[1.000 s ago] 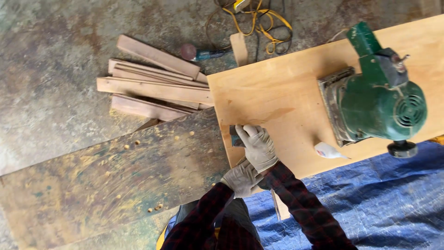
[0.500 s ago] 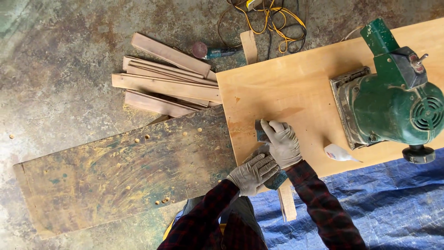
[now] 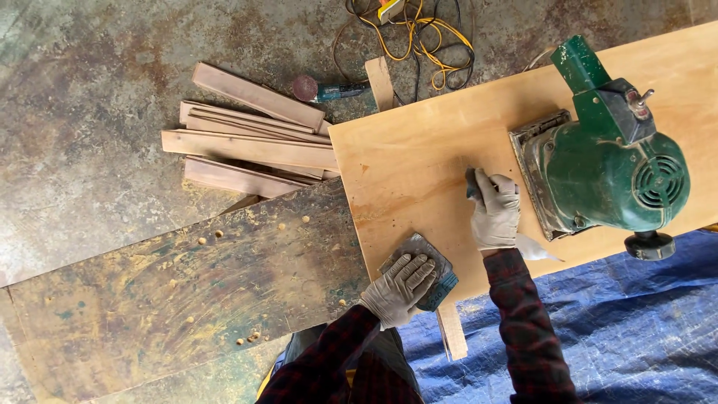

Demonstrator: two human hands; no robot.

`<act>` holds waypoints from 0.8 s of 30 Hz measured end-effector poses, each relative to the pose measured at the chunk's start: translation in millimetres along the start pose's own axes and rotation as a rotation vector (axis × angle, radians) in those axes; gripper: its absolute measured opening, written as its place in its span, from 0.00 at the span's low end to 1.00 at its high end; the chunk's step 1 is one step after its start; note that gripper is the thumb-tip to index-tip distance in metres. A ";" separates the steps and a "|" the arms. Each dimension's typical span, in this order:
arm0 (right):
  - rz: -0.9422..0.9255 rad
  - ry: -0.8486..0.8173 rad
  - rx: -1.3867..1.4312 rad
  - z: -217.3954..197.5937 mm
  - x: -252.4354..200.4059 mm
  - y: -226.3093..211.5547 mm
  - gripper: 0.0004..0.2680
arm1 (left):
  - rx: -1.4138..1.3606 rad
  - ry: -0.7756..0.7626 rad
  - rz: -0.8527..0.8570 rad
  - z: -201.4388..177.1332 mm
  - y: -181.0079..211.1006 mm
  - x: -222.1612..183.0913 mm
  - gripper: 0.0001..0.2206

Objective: The person sands a large plywood board by hand, rubbing a sanding block across its surface in long strokes. They reposition the board, sand a second wooden plank on the floor, then return to sanding the plywood board, working over different areas of the surface.

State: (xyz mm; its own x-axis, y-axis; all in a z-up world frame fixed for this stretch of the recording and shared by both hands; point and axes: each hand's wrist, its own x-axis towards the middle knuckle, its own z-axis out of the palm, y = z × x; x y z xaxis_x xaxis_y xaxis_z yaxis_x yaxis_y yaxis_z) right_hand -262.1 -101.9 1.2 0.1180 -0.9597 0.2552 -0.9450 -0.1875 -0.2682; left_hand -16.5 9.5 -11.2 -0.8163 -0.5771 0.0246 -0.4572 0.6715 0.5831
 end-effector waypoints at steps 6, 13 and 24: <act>-0.028 -0.233 -0.053 -6.4 -6.2 -65.7 0.27 | 0.003 -0.018 -0.004 -3.3 1.0 2.2 0.35; 0.026 -0.011 0.379 -3.5 4.5 -26.4 0.16 | -0.049 0.054 0.016 1.0 -1.0 0.2 0.34; -0.165 -0.128 -0.042 -1.7 4.2 2.6 0.21 | -0.001 0.072 0.025 5.2 -2.5 -0.6 0.35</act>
State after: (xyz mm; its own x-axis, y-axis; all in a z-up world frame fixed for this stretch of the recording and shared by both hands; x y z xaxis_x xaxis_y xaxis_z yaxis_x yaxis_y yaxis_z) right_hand -264.6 -106.1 3.2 0.3069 -0.9361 0.1718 -0.9214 -0.3375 -0.1926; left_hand -16.7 10.6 -16.9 -0.7997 -0.5925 0.0975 -0.4370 0.6856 0.5822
